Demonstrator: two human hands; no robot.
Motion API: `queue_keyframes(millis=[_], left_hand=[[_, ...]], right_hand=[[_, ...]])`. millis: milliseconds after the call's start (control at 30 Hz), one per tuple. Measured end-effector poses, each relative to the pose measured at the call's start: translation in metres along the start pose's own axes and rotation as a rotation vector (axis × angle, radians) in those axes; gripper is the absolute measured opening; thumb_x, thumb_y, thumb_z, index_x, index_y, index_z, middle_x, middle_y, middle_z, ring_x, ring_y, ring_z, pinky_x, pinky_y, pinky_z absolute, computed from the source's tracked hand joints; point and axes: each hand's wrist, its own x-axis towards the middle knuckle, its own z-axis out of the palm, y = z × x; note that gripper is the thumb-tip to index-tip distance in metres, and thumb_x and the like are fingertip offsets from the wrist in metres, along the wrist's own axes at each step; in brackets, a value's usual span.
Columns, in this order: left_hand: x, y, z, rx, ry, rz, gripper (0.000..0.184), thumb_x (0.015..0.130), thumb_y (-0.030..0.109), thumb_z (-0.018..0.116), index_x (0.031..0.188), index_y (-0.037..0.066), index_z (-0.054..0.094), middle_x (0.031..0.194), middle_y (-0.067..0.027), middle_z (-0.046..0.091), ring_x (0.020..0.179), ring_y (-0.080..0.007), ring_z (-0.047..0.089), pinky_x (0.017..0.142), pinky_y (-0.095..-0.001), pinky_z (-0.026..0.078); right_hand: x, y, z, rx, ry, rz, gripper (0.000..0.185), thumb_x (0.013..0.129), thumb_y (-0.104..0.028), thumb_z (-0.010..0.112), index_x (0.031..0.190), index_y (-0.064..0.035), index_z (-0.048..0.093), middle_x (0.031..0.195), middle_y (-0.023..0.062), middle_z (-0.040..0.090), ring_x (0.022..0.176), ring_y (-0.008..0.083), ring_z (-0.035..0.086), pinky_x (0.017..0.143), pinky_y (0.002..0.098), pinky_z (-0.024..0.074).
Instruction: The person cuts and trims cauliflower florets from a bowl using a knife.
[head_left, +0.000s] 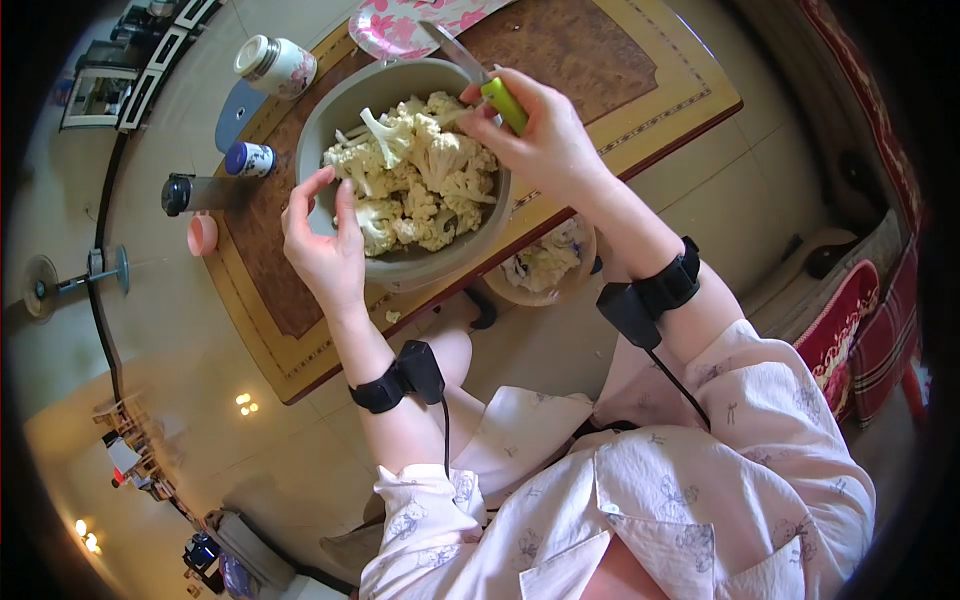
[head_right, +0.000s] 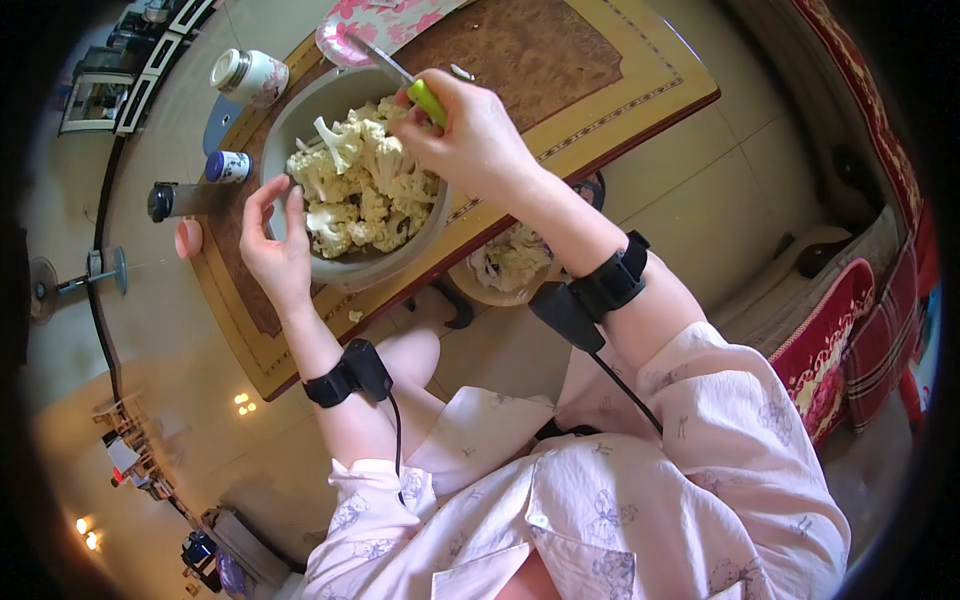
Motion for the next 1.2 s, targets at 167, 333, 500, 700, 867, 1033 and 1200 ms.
queue_keyframes(millis=[167, 333, 500, 700, 867, 1033, 1200], left_hand=[[-0.017, 0.0, -0.005, 0.224, -0.252, 0.121, 0.082, 0.06, 0.019, 0.093, 0.131, 0.007, 0.053, 0.134, -0.0174, 0.057, 0.126, -0.0328, 0.054, 0.107, -0.0425, 0.043], [0.001, 0.018, 0.015, 0.397, -0.425, -0.028, 0.102, 0.052, 0.004, 0.093, 0.136, 0.009, 0.035, 0.129, -0.023, 0.056, 0.121, -0.0402, 0.056, 0.102, -0.0445, 0.047], [0.005, 0.015, 0.007, 0.3, -0.479, -0.094, 0.093, 0.06, 0.002, 0.088, 0.132, 0.01, 0.03, 0.121, -0.0234, 0.06, 0.111, -0.0384, 0.063, 0.095, -0.0424, 0.051], [-0.001, 0.011, -0.007, 0.036, -0.446, -0.163, 0.074, 0.064, 0.006, 0.083, 0.124, 0.008, 0.04, 0.112, -0.0207, 0.065, 0.105, -0.0336, 0.067, 0.091, -0.0398, 0.052], [0.002, 0.02, -0.026, -0.328, -0.346, -0.27, 0.056, 0.072, 0.006, 0.082, 0.117, 0.005, 0.05, 0.114, -0.0129, 0.066, 0.102, -0.0232, 0.066, 0.089, -0.0355, 0.053], [0.003, 0.025, -0.02, -1.285, -0.112, -0.586, 0.052, 0.089, 0.024, 0.07, 0.13, -0.002, 0.05, 0.124, -0.0165, 0.061, 0.115, -0.0261, 0.059, 0.099, -0.0455, 0.049], [-0.003, 0.053, 0.005, -1.785, -0.276, -0.739, 0.056, 0.097, 0.03, 0.054, 0.142, -0.001, 0.041, 0.144, -0.0183, 0.046, 0.131, -0.0324, 0.048, 0.11, -0.0536, 0.039]], right_hand=[[0.003, 0.01, 0.002, -0.038, 0.013, -0.002, 0.026, 0.086, -0.021, 0.072, 0.104, -0.0032, 0.065, 0.08, 0.0075, 0.067, 0.071, 0.0156, 0.063, 0.069, 0.0317, 0.0523], [0.001, 0.007, 0.005, -0.066, -0.01, 0.001, 0.025, 0.087, -0.022, 0.07, 0.103, -0.0037, 0.065, 0.079, 0.0087, 0.067, 0.071, 0.0181, 0.064, 0.07, 0.0331, 0.0522], [0.002, 0.005, 0.005, -0.074, -0.005, -0.015, 0.025, 0.087, -0.022, 0.068, 0.103, -0.0032, 0.065, 0.077, 0.01, 0.066, 0.07, 0.02, 0.064, 0.069, 0.0332, 0.0516], [0.0, 0.006, 0.005, -0.074, -0.034, 0.009, 0.023, 0.088, -0.019, 0.069, 0.104, -0.0031, 0.065, 0.079, 0.0067, 0.064, 0.073, 0.0149, 0.06, 0.07, 0.0305, 0.0502], [0.0, 0.005, 0.005, -0.064, -0.068, -0.006, 0.023, 0.09, -0.018, 0.071, 0.107, -0.0038, 0.064, 0.079, 0.0017, 0.061, 0.074, 0.0084, 0.054, 0.07, 0.0282, 0.0484], [-0.001, -0.003, 0.006, -0.037, -0.07, 0.004, 0.028, 0.086, -0.02, 0.069, 0.106, -0.0008, 0.063, 0.082, 0.012, 0.068, 0.075, 0.022, 0.068, 0.071, 0.0353, 0.0531], [-0.003, -0.015, 0.01, 0.216, -0.232, 0.204, 0.039, 0.092, -0.037, 0.066, 0.108, -0.0022, 0.063, 0.087, 0.01, 0.07, 0.071, 0.016, 0.069, 0.062, 0.029, 0.0516]])
